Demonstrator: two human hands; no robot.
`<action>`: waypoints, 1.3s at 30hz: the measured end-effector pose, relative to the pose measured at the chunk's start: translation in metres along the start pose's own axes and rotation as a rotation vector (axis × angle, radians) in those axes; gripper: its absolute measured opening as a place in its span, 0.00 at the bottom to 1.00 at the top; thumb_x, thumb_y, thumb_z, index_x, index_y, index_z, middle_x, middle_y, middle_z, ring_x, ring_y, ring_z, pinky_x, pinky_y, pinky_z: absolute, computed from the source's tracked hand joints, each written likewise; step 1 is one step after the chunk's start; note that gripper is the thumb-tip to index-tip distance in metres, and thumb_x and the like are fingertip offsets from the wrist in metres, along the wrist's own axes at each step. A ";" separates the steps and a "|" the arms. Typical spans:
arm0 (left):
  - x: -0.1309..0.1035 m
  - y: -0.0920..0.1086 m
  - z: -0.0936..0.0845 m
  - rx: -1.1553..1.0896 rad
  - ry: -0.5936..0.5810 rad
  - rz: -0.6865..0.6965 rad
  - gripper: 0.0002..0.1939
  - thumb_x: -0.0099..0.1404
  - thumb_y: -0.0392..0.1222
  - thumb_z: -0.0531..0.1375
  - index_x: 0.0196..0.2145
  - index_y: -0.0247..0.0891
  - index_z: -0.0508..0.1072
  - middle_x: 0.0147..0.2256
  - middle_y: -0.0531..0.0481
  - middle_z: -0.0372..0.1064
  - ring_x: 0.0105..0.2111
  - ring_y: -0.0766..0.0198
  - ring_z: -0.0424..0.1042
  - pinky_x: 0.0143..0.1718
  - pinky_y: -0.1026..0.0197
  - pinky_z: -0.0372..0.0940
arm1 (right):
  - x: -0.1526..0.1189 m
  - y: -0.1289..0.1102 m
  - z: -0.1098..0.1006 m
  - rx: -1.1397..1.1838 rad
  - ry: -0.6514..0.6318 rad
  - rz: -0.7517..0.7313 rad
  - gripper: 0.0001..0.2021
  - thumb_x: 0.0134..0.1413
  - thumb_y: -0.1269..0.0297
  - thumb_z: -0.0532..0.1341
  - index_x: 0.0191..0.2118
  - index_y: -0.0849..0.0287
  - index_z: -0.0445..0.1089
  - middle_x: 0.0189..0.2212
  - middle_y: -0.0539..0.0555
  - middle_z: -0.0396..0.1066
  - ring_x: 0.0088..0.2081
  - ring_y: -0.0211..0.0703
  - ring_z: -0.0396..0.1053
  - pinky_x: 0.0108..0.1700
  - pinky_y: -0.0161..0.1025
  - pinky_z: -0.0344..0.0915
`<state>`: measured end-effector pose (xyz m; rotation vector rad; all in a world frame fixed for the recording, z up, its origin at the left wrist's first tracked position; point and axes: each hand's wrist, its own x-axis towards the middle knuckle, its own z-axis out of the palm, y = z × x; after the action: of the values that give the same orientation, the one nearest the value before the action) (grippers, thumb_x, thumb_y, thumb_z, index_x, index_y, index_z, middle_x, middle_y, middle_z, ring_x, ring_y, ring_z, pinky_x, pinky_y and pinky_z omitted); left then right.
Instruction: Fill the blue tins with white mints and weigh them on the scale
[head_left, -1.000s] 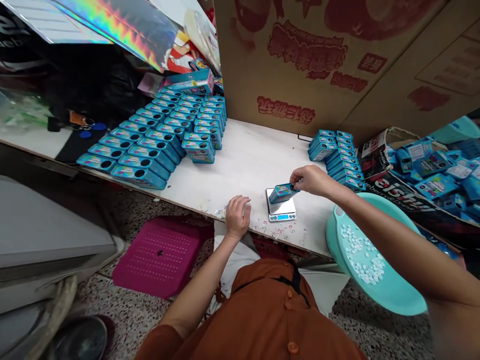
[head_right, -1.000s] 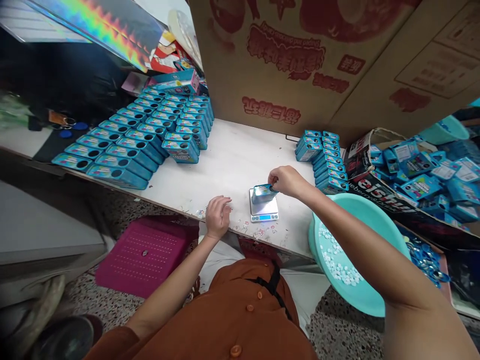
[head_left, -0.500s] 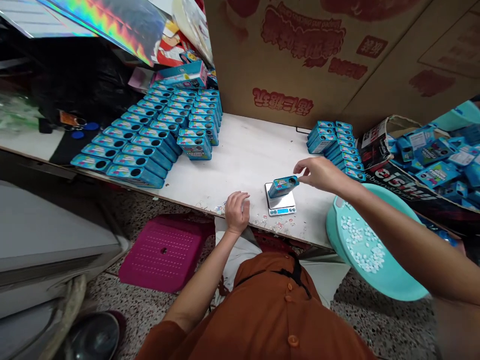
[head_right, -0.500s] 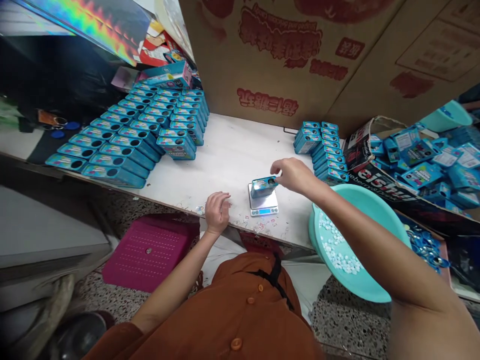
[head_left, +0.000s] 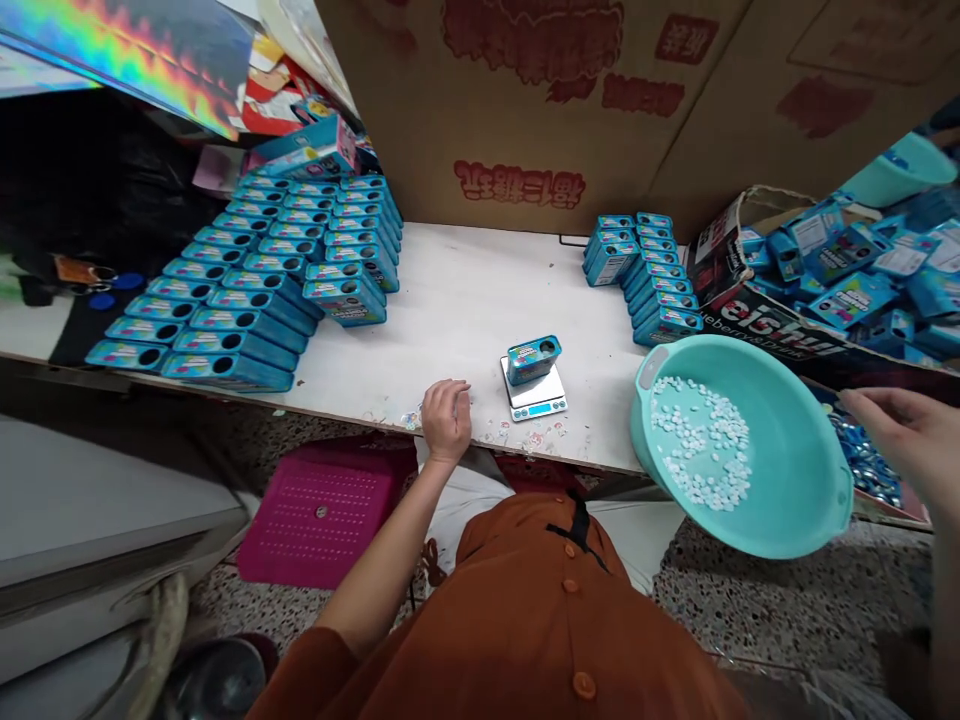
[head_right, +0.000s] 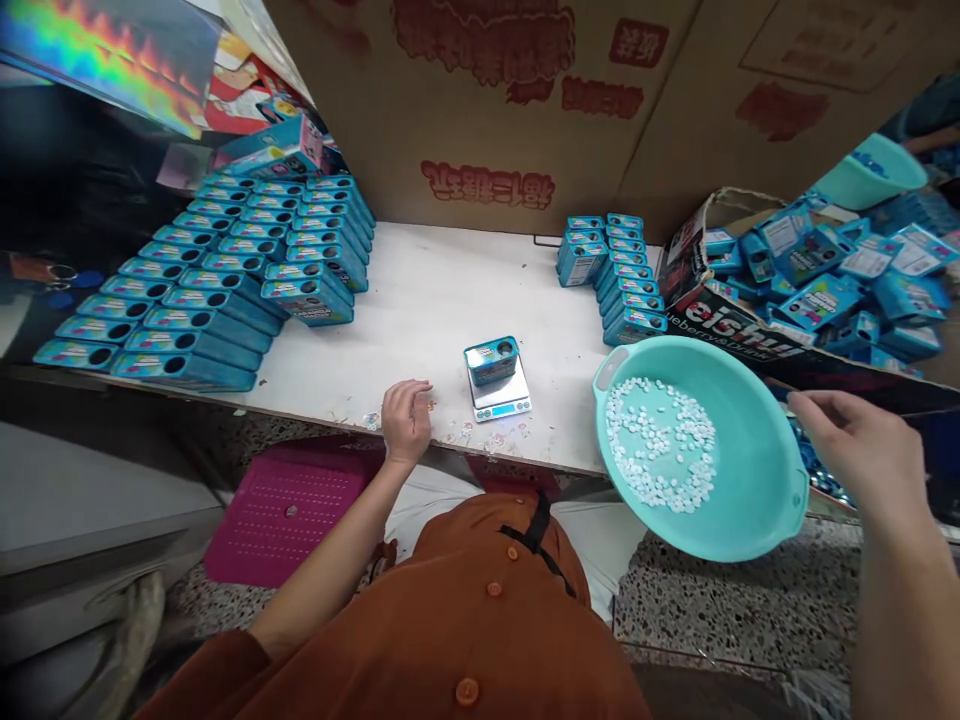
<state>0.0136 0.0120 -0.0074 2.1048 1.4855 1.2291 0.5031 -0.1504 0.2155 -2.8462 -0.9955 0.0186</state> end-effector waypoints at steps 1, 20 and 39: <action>0.001 0.001 0.000 0.009 -0.005 -0.005 0.14 0.71 0.43 0.48 0.40 0.38 0.73 0.41 0.43 0.73 0.48 0.55 0.67 0.53 0.50 0.61 | -0.005 0.013 0.004 0.014 -0.014 0.029 0.13 0.41 0.48 0.60 0.31 0.49 0.73 0.26 0.58 0.74 0.31 0.54 0.70 0.32 0.47 0.58; 0.004 0.004 0.001 0.089 -0.036 -0.011 0.17 0.72 0.44 0.46 0.38 0.38 0.73 0.39 0.44 0.73 0.45 0.56 0.68 0.51 0.52 0.61 | -0.066 -0.063 0.136 0.196 -0.717 -0.614 0.16 0.48 0.57 0.59 0.42 0.58 0.69 0.40 0.59 0.72 0.35 0.48 0.68 0.35 0.40 0.61; 0.003 0.005 -0.003 0.021 -0.017 0.023 0.13 0.71 0.41 0.49 0.38 0.38 0.73 0.40 0.44 0.73 0.46 0.56 0.67 0.52 0.51 0.62 | -0.031 -0.072 0.103 0.452 -0.833 -0.429 0.14 0.42 0.53 0.66 0.31 0.59 0.72 0.25 0.51 0.70 0.29 0.43 0.67 0.32 0.38 0.62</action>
<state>0.0152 0.0117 -0.0013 2.1460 1.4775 1.2053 0.4282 -0.1019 0.1212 -2.1338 -1.4628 1.2753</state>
